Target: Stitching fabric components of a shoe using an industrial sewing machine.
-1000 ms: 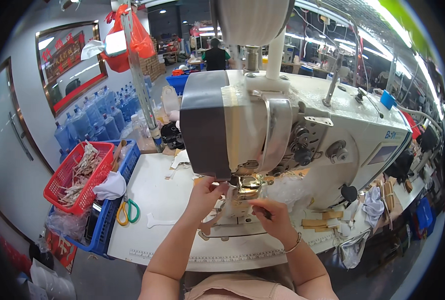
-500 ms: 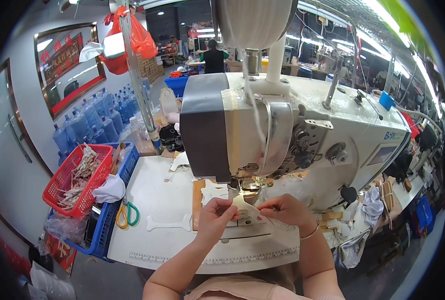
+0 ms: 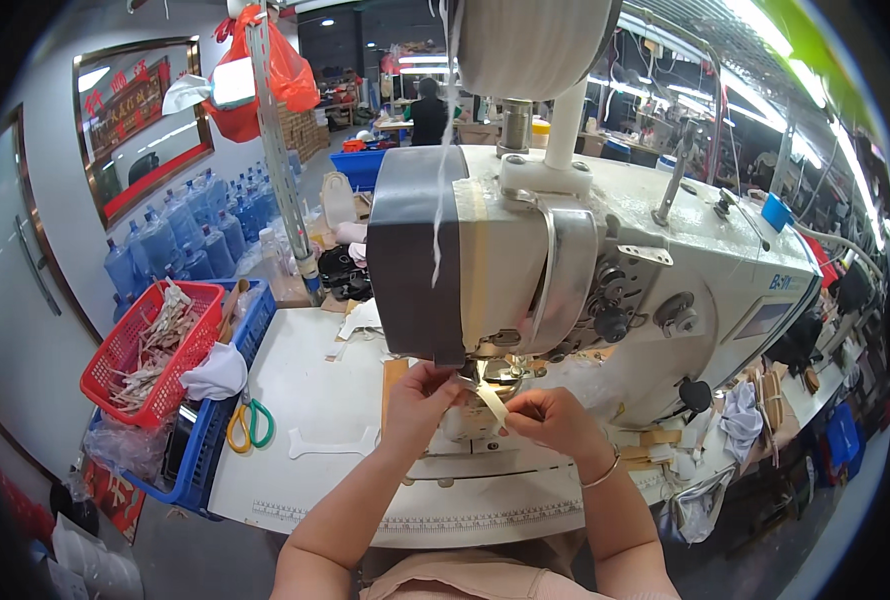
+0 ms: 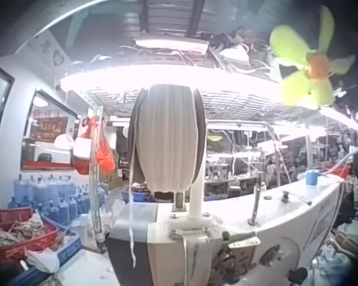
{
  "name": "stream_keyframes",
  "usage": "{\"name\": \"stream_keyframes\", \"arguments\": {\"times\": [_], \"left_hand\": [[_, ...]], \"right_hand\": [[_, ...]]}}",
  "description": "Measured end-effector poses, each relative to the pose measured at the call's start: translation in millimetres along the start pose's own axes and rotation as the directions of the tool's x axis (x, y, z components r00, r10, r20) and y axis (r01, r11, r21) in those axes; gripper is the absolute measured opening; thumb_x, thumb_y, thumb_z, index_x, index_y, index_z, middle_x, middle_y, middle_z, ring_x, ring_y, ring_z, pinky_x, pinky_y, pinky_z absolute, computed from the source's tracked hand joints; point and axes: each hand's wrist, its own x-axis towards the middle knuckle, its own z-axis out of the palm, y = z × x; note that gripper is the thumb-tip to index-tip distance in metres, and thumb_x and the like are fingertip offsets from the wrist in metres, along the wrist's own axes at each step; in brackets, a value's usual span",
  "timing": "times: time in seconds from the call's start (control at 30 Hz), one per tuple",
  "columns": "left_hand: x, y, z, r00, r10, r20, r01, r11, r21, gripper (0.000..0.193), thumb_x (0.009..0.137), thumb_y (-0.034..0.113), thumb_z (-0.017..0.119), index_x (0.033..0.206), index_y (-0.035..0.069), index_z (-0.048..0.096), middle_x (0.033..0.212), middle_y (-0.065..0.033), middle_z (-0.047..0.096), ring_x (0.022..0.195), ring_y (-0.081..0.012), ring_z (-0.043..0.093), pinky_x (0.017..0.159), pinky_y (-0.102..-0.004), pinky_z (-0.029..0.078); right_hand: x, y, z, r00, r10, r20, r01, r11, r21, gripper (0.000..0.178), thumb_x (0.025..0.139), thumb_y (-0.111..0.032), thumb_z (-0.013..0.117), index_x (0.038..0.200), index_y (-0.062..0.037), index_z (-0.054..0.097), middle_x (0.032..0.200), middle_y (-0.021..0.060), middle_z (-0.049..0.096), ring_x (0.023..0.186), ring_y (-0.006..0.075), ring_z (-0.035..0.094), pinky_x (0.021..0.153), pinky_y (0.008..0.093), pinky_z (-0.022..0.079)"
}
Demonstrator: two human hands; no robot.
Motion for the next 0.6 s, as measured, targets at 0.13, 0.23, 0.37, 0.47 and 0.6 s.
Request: {"name": "stream_keyframes", "arguments": {"times": [0.13,0.23,0.37,0.47,0.6], "left_hand": [[-2.6,-16.6,1.3,0.891,0.452,-0.047,-0.412,0.848,0.333,0.022,0.080,-0.002,0.063,0.100,0.001,0.057,0.100,-0.0106,0.059,0.081,-0.0152,0.062,0.068,-0.0245,0.053],[-18.8,-22.6,-3.4,0.579,0.768,0.272,-0.695,0.291,0.658,0.030,0.073,-0.001,0.067,0.102,0.004,0.060,0.106,-0.0135,0.055,0.092,-0.0278,0.059,0.077,-0.0326,0.051],[-60.0,-35.0,-15.6,0.418,0.702,0.577,-0.861,0.103,0.499,0.035,0.069,-0.002,0.069,0.102,0.003,0.065,0.104,-0.0099,0.058,0.095,-0.0276,0.058,0.078,-0.0337,0.051],[-73.6,-34.7,-12.0,0.374,0.688,0.622,-0.858,0.002,0.514,0.027,0.068,-0.001,0.069,0.095,0.003,0.068,0.101,-0.0087,0.059,0.094,-0.0244,0.059,0.072,-0.0296,0.054],[-66.8,-33.1,-9.4,0.390,0.685,0.615,-0.851,0.013,0.525,0.028,0.067,0.000,0.069,0.095,0.003,0.068,0.101,-0.0088,0.059,0.094,-0.0247,0.060,0.072,-0.0295,0.054]], "right_hand": [[0.4,1.9,25.5,0.990,-0.097,-0.105,0.099,0.995,0.014,0.009,0.082,-0.008,0.065,0.086,-0.0012,0.068,0.067,-0.0048,0.060,0.057,-0.0005,0.045,0.049,0.0168,0.036],[-5.3,1.9,33.0,0.987,-0.087,-0.139,0.084,0.996,-0.026,0.008,0.082,-0.009,0.067,0.085,-0.0012,0.068,0.063,-0.0072,0.055,0.056,-0.0001,0.042,0.047,0.0188,0.034],[-25.1,1.4,34.9,0.996,-0.062,-0.068,0.064,0.998,0.025,0.020,0.083,-0.014,0.067,0.097,0.0011,0.067,0.068,-0.0021,0.061,0.060,0.0021,0.049,0.054,0.0186,0.042],[-38.3,12.6,31.7,0.998,-0.044,-0.050,0.052,0.987,0.154,0.021,0.085,-0.013,0.065,0.101,0.0009,0.065,0.079,0.0009,0.067,0.072,0.0036,0.060,0.063,0.0181,0.047],[-34.2,19.3,25.7,1.000,0.008,-0.029,0.000,0.968,0.252,0.019,0.087,-0.014,0.063,0.100,0.0004,0.066,0.078,0.0019,0.066,0.073,0.0056,0.062,0.064,0.0192,0.048]]}}
